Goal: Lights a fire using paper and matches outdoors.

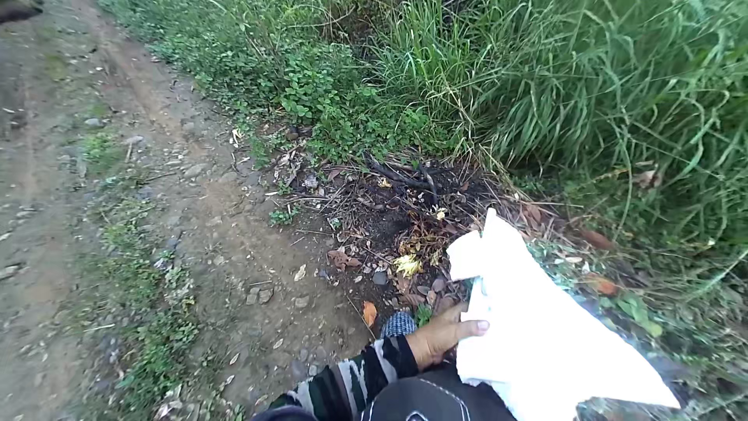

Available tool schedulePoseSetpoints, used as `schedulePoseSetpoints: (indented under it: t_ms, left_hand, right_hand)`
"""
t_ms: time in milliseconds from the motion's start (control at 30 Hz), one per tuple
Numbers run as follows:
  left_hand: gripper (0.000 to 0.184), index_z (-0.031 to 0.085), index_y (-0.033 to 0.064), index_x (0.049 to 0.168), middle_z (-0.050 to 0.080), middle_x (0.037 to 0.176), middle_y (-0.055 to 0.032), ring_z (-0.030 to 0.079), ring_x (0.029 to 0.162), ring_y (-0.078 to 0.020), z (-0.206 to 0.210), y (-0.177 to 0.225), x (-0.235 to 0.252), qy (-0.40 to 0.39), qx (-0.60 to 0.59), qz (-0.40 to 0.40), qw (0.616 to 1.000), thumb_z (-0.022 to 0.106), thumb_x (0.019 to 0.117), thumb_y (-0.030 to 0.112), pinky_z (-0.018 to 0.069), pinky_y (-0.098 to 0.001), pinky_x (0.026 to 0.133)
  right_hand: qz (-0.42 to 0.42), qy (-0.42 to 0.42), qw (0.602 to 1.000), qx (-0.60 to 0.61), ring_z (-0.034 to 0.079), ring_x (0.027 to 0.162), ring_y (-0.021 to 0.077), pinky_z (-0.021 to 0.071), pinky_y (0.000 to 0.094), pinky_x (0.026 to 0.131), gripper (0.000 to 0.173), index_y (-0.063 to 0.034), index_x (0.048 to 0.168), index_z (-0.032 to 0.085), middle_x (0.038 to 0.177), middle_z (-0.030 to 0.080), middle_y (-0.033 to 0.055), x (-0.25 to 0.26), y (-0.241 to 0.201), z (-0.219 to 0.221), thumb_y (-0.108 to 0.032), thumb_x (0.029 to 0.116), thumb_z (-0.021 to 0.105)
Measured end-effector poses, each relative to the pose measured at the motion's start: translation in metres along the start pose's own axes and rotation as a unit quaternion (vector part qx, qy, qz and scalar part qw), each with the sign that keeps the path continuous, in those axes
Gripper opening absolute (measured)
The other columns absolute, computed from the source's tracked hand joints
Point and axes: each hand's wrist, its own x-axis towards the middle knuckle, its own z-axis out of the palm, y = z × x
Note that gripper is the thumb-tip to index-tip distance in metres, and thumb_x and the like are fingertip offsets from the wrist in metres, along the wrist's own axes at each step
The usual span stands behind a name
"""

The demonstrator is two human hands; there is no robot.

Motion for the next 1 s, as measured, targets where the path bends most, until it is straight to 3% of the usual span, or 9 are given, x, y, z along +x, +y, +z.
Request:
schedulePoseSetpoints:
  t_ms: [33, 67, 100, 133, 200, 367, 567, 800, 1000]
  left_hand:
    - [0.06, 0.042, -0.0009, 0.143, 0.07, 0.111, -0.0078, 0.07, 0.097, -0.0137, 0.001, 0.0, -0.001, 0.011, -0.016, 0.004, 1.0, 0.061, 0.0943, 0.029, 0.0586, -0.0359, 0.091]
    - [0.057, 0.045, 0.0002, 0.14, 0.073, 0.106, -0.0063, 0.072, 0.094, -0.0136, 0.001, 0.001, -0.003, 0.03, -0.03, 0.015, 0.999, 0.062, 0.0934, 0.029, 0.0602, -0.0355, 0.088]
    - [0.058, 0.046, 0.0008, 0.138, 0.074, 0.103, -0.0055, 0.073, 0.091, -0.0137, -0.002, 0.001, -0.003, 0.05, -0.039, 0.026, 0.998, 0.064, 0.0914, 0.029, 0.0613, -0.0351, 0.085]
    - [0.061, 0.043, 0.0004, 0.14, 0.073, 0.103, -0.0061, 0.073, 0.091, -0.0141, -0.006, 0.002, -0.003, 0.073, -0.04, 0.039, 0.996, 0.066, 0.0898, 0.027, 0.0616, -0.0352, 0.085]
    - [0.075, 0.033, -0.0021, 0.148, 0.069, 0.115, -0.0102, 0.071, 0.098, -0.016, -0.025, 0.005, -0.001, 0.113, -0.01, 0.082, 0.99, 0.071, 0.0873, 0.021, 0.0605, -0.0367, 0.09]
    - [0.091, 0.031, -0.0042, 0.151, 0.066, 0.127, -0.0154, 0.07, 0.11, -0.0169, -0.092, 0.022, -0.014, 0.198, 0.206, 0.12, 0.951, 0.081, 0.0774, 0.015, 0.0589, -0.0358, 0.097]
    - [0.1, 0.033, -0.0015, 0.152, 0.063, 0.132, -0.0172, 0.066, 0.118, -0.0187, -0.134, 0.032, -0.044, 0.195, 0.369, 0.035, 0.908, 0.087, 0.0726, 0.028, 0.0536, -0.0371, 0.104]
    - [0.097, 0.038, -0.0033, 0.148, 0.066, 0.128, -0.0164, 0.066, 0.117, -0.0169, -0.135, 0.02, -0.06, 0.143, 0.408, 0.016, 0.902, 0.088, 0.071, 0.027, 0.0528, -0.0357, 0.104]
    - [0.092, 0.047, -0.0085, 0.14, 0.071, 0.121, -0.007, 0.065, 0.113, -0.0021, -0.152, 0.019, -0.055, 0.066, 0.379, 0.155, 0.91, 0.092, 0.0675, 0.025, 0.0524, -0.0239, 0.103]
  right_hand:
    - [-0.069, 0.088, 0.989, 0.101, 0.045, 0.142, 0.0246, 0.0288, 0.0262, 0.118, 0.042, 0.0232, 0.143, 0.037, 0.151, 0.045, 0.0324, -0.003, 0.008, 0.053, 0.004, 0.1065, 0.028]
    - [-0.131, 0.237, 0.924, 0.27, 0.052, 0.131, 0.0283, 0.0352, 0.0292, 0.114, 0.039, 0.0234, 0.138, 0.041, 0.14, 0.051, 0.0357, 0.006, 0.01, 0.112, 0.002, 0.1069, 0.032]
    - [-0.157, 0.285, 0.877, 0.352, 0.055, 0.124, 0.026, 0.0388, 0.0317, 0.111, 0.037, 0.0176, 0.139, 0.045, 0.136, 0.055, 0.0311, 0.023, 0.008, 0.14, -0.001, 0.1078, 0.036]
    - [-0.184, 0.316, 0.853, 0.373, 0.058, 0.116, 0.0246, 0.0435, 0.036, 0.107, 0.033, 0.0138, 0.134, 0.05, 0.128, 0.059, 0.0271, 0.05, 0.012, 0.151, -0.002, 0.1071, 0.041]
    - [-0.32, 0.431, 0.779, 0.323, 0.069, 0.084, 0.0267, 0.0575, 0.0459, 0.081, 0.019, 0.0127, 0.104, 0.067, 0.095, 0.07, 0.0232, 0.135, 0.048, 0.159, -0.002, 0.0931, 0.062]
    - [-0.322, 0.443, 0.749, 0.373, 0.061, 0.067, 0.0062, 0.0546, 0.0268, 0.066, 0.015, 0.0068, 0.101, 0.068, 0.085, 0.069, 0.0089, 0.18, 0.103, 0.167, -0.006, 0.0922, 0.067]
    - [-0.331, 0.435, 0.727, 0.416, 0.06, 0.065, -0.0029, 0.0525, 0.0161, 0.063, 0.012, 0.0036, 0.1, 0.067, 0.081, 0.068, 0.0013, 0.169, 0.105, 0.162, -0.006, 0.092, 0.066]
    - [-0.381, 0.428, 0.719, 0.393, 0.06, 0.069, -0.0013, 0.0523, 0.0172, 0.066, 0.018, 0.0053, 0.107, 0.066, 0.087, 0.068, 0.0038, 0.154, 0.058, 0.137, -0.009, 0.0968, 0.06]
    - [-0.494, 0.39, 0.648, 0.429, 0.072, 0.08, 0.008, 0.0637, 0.0258, 0.073, 0.032, 0.0021, 0.115, 0.059, 0.101, 0.072, 0.0016, 0.114, -0.005, 0.107, -0.011, 0.0883, 0.069]
